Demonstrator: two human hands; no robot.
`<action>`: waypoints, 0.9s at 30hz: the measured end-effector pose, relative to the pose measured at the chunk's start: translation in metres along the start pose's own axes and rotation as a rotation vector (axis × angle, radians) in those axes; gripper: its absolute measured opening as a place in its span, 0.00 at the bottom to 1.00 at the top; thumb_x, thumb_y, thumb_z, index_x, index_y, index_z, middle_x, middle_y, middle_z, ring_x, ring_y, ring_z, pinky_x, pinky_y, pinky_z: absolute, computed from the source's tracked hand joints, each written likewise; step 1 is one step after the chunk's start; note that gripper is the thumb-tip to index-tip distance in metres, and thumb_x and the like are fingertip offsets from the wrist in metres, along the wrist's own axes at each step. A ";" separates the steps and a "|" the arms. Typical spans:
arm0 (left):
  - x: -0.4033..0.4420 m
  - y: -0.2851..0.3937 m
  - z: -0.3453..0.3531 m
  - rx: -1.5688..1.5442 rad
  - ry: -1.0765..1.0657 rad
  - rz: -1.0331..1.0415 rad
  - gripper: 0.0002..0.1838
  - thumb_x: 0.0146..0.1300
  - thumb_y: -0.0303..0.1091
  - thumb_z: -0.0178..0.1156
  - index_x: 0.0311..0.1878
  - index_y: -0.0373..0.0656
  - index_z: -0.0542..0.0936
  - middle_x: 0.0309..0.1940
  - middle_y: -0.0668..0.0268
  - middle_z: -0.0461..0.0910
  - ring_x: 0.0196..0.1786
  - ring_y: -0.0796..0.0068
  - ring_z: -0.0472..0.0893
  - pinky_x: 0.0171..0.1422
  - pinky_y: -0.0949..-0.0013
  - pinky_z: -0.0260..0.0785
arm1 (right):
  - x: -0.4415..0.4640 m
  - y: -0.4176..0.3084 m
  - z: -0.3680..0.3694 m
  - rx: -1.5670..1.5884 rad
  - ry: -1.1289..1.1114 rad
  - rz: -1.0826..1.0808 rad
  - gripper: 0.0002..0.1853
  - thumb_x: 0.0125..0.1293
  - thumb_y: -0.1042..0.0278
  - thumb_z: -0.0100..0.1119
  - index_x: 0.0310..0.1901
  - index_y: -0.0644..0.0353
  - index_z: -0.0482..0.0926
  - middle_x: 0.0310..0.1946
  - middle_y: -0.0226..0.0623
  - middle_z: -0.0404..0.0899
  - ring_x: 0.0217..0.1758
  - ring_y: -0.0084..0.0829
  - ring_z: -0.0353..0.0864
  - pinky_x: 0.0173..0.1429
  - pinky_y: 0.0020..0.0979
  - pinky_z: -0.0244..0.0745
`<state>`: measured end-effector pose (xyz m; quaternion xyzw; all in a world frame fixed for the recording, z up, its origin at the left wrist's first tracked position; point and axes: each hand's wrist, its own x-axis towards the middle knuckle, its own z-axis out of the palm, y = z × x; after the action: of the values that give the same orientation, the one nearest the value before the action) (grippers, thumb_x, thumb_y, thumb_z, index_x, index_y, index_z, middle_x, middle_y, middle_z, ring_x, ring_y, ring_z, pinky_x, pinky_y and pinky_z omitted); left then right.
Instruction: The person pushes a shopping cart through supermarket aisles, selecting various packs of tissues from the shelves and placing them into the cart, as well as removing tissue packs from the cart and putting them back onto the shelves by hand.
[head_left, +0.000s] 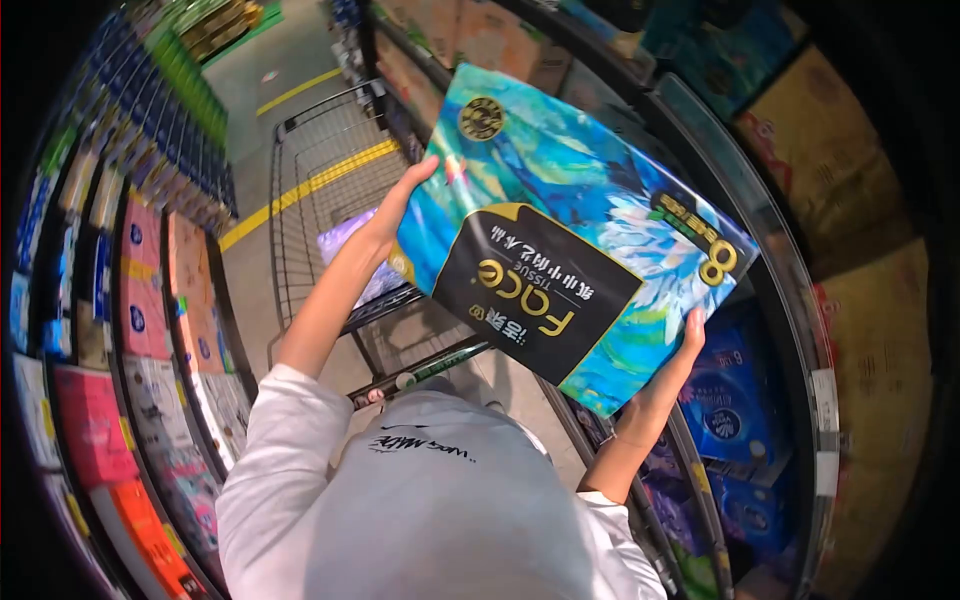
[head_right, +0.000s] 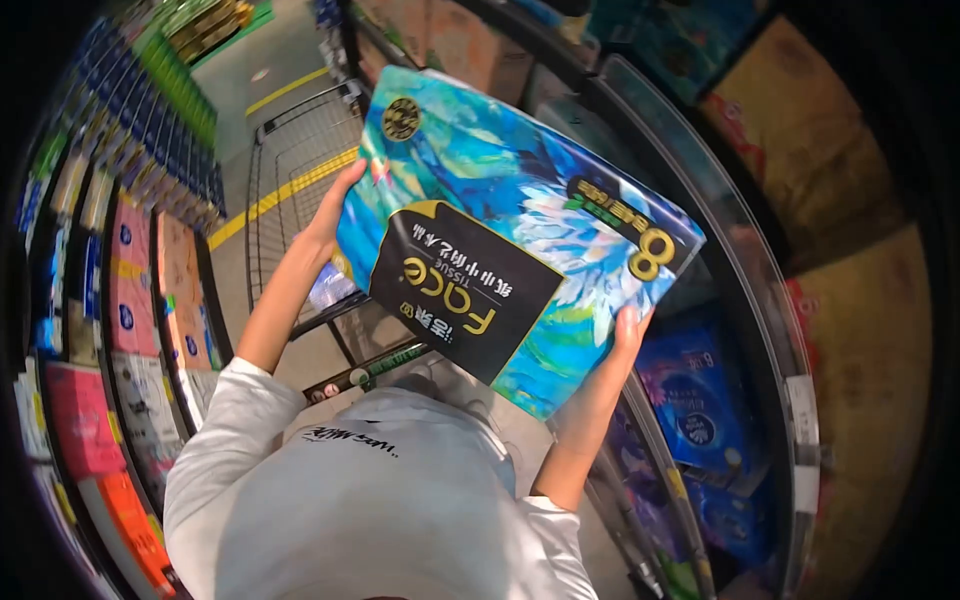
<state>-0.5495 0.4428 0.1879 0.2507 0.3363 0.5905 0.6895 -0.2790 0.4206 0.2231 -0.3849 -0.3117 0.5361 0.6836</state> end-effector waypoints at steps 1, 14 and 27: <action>-0.015 -0.002 -0.008 -0.033 0.042 0.050 0.26 0.51 0.50 0.51 0.48 0.40 0.67 0.44 0.60 0.70 0.44 0.68 0.72 0.51 0.67 0.62 | 0.004 0.006 0.000 -0.031 -0.074 0.067 0.23 0.54 0.51 0.45 0.46 0.59 0.66 0.40 0.32 0.70 0.41 0.25 0.70 0.46 0.25 0.65; -0.071 -0.001 -0.170 -0.043 0.584 0.448 0.25 0.52 0.53 0.48 0.46 0.43 0.67 0.38 0.64 0.72 0.38 0.74 0.72 0.43 0.70 0.66 | 0.102 0.243 0.169 -0.393 -1.077 0.419 0.28 0.53 0.55 0.49 0.53 0.60 0.58 0.49 0.37 0.63 0.53 0.28 0.61 0.55 0.27 0.55; -0.034 -0.149 -0.395 0.898 0.977 -0.452 0.46 0.44 0.52 0.52 0.52 0.21 0.46 0.52 0.40 0.55 0.54 0.53 0.61 0.59 0.65 0.50 | 0.100 0.409 0.084 -1.472 -1.352 0.225 0.35 0.45 0.53 0.54 0.54 0.63 0.57 0.45 0.55 0.67 0.49 0.43 0.67 0.52 0.33 0.62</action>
<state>-0.7558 0.3628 -0.1726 0.1413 0.8629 0.2817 0.3949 -0.5279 0.5871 -0.0842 -0.3537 -0.8501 0.3774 -0.0995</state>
